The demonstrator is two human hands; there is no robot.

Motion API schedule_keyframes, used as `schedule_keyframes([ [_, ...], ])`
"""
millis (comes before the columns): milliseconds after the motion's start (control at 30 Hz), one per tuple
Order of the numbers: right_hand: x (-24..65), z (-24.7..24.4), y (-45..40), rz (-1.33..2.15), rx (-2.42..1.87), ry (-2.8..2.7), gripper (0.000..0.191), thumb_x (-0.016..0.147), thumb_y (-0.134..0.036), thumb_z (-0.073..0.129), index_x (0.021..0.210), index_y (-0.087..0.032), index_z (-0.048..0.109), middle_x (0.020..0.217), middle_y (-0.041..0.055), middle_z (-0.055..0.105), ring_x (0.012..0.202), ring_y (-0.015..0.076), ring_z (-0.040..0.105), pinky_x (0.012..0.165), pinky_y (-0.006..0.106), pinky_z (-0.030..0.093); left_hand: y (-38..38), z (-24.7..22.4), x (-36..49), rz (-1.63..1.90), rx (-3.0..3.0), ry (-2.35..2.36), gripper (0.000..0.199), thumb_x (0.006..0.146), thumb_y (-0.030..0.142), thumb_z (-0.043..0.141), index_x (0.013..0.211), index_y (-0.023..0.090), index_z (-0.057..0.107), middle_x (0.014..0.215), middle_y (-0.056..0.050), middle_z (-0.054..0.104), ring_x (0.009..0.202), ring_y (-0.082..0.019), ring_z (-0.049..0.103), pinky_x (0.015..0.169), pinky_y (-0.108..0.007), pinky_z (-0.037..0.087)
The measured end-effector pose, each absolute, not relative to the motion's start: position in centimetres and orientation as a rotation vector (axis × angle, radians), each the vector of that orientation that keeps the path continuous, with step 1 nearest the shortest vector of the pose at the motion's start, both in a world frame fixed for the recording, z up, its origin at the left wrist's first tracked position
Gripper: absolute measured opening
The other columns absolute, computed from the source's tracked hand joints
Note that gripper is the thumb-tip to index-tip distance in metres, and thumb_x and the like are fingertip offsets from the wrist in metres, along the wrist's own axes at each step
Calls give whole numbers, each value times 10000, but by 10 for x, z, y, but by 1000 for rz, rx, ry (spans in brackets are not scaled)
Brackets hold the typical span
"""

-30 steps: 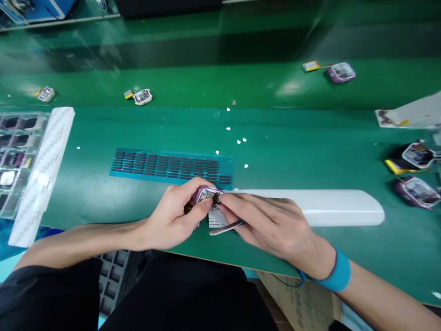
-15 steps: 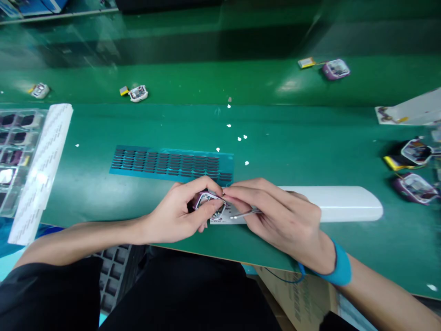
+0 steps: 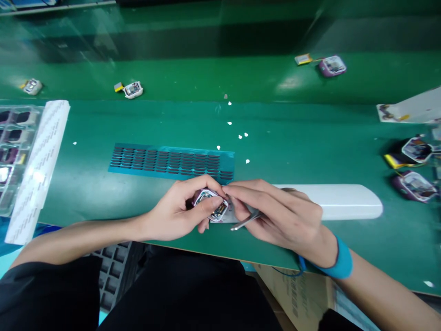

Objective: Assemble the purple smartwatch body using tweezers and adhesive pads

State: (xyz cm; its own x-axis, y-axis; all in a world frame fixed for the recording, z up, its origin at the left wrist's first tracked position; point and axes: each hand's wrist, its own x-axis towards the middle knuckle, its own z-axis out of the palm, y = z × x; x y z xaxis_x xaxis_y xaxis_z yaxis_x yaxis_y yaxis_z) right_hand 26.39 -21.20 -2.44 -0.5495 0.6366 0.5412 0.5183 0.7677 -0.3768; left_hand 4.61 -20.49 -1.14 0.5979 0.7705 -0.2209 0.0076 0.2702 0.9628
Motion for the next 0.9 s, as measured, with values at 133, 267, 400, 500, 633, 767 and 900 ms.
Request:
schedule_keyframes([
  [133,271,-26,-210,267,-840,-2343,334,973,-78,577,1283,-202,595,1141,33,770,947,126,751,636,210,579,-202,-12,45,584,1152,828,161,971,321,602,973,183,517,542,79,507,416,-81,504,432,-178,425],
  [267,273,-26,-210,287,-868,-2327,321,967,-35,549,1219,-218,628,1090,0,781,928,105,754,721,196,603,-200,-14,45,621,1244,888,112,948,278,606,934,179,554,597,59,522,426,-71,494,415,-180,403],
  [400,267,-26,-213,237,-919,-2291,240,969,-94,604,1170,-222,634,1002,-18,790,825,101,756,665,191,595,-201,-15,47,679,1417,948,85,938,219,585,867,176,600,612,48,519,446,-63,461,408,-186,350],
  [500,261,-27,-214,235,-936,-2220,239,968,-83,605,1164,-220,617,978,-1,786,788,106,744,636,205,587,-203,-13,47,662,1393,927,99,930,201,583,836,170,591,603,46,520,452,-64,462,417,-184,351],
  [633,260,-27,-213,148,-931,-2306,265,945,2,555,1127,-178,625,972,31,776,803,113,738,606,210,564,-205,-9,47,556,1164,821,101,923,242,612,871,158,592,612,29,562,458,-74,505,433,-183,403],
  [767,262,-25,-211,184,-918,-2226,198,963,-75,606,1136,-168,627,939,44,773,752,121,724,572,228,550,-203,-7,46,575,1037,813,154,930,296,638,885,162,575,630,25,590,433,-71,524,423,-179,435],
  [900,268,-29,-212,156,-772,-2335,219,988,-102,568,1195,-125,638,1050,93,769,854,155,742,676,255,604,-200,-10,46,588,1066,877,154,932,291,605,866,159,563,554,44,546,404,-76,519,407,-176,429],
])
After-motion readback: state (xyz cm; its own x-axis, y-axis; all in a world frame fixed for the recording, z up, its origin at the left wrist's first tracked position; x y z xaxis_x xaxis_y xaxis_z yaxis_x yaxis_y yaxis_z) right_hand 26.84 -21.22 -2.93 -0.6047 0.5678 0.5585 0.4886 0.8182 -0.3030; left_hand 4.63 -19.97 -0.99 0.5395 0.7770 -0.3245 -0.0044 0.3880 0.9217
